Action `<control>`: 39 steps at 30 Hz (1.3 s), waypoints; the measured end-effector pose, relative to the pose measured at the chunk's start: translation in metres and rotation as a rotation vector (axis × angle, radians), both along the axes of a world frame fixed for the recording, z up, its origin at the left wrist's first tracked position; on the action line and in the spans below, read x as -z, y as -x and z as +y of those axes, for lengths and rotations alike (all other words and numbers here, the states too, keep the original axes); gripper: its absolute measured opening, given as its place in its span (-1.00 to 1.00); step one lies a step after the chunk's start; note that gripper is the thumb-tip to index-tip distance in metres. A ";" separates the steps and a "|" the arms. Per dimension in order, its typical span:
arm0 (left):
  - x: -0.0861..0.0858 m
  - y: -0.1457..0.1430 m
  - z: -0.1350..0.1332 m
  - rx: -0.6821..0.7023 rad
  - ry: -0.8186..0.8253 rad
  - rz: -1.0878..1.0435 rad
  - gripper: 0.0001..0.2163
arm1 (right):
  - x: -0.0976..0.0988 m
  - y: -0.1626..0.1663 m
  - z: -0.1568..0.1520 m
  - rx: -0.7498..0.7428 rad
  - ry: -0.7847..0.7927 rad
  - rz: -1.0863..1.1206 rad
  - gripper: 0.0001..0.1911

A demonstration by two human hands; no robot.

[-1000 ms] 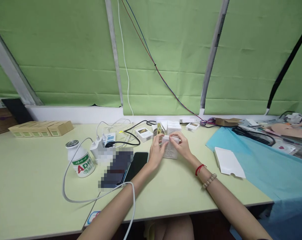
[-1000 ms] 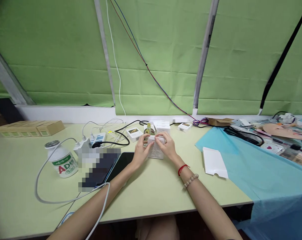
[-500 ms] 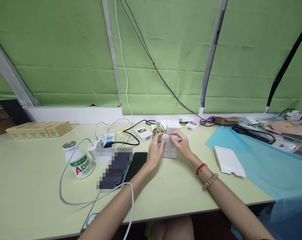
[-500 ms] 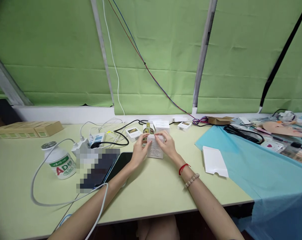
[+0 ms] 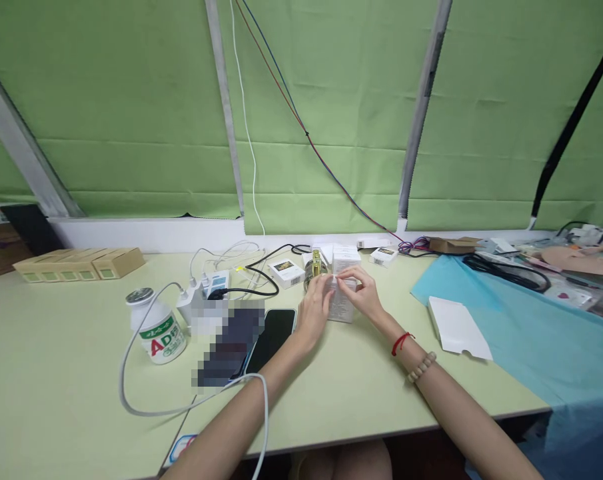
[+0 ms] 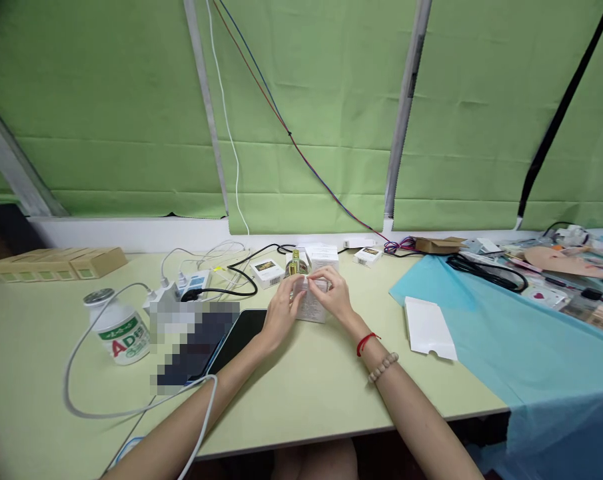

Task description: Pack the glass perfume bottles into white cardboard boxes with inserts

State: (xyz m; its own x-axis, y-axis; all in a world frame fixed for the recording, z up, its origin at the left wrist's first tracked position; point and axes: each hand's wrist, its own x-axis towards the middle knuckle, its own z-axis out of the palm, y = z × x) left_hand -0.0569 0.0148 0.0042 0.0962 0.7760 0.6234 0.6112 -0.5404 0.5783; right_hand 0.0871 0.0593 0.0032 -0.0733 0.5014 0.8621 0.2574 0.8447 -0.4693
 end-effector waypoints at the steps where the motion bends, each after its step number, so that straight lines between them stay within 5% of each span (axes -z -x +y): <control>1: -0.001 0.000 0.000 -0.001 -0.003 0.022 -0.73 | 0.000 0.000 0.000 0.002 -0.005 0.001 -0.91; 19: -0.007 -0.006 -0.009 -0.003 0.066 0.000 -0.82 | 0.001 -0.001 -0.002 0.058 0.057 -0.026 -0.69; 27: -0.009 -0.011 -0.013 -0.035 0.240 0.054 -0.44 | 0.002 -0.006 -0.006 0.104 -0.144 -0.092 -0.75; 34: 0.008 -0.013 -0.013 0.018 0.368 0.136 -0.11 | 0.001 -0.003 -0.010 0.031 -0.203 -0.118 -0.75; 39: 0.010 -0.018 -0.020 0.004 0.475 0.212 -0.34 | 0.004 0.003 -0.012 0.089 -0.092 -0.189 -0.71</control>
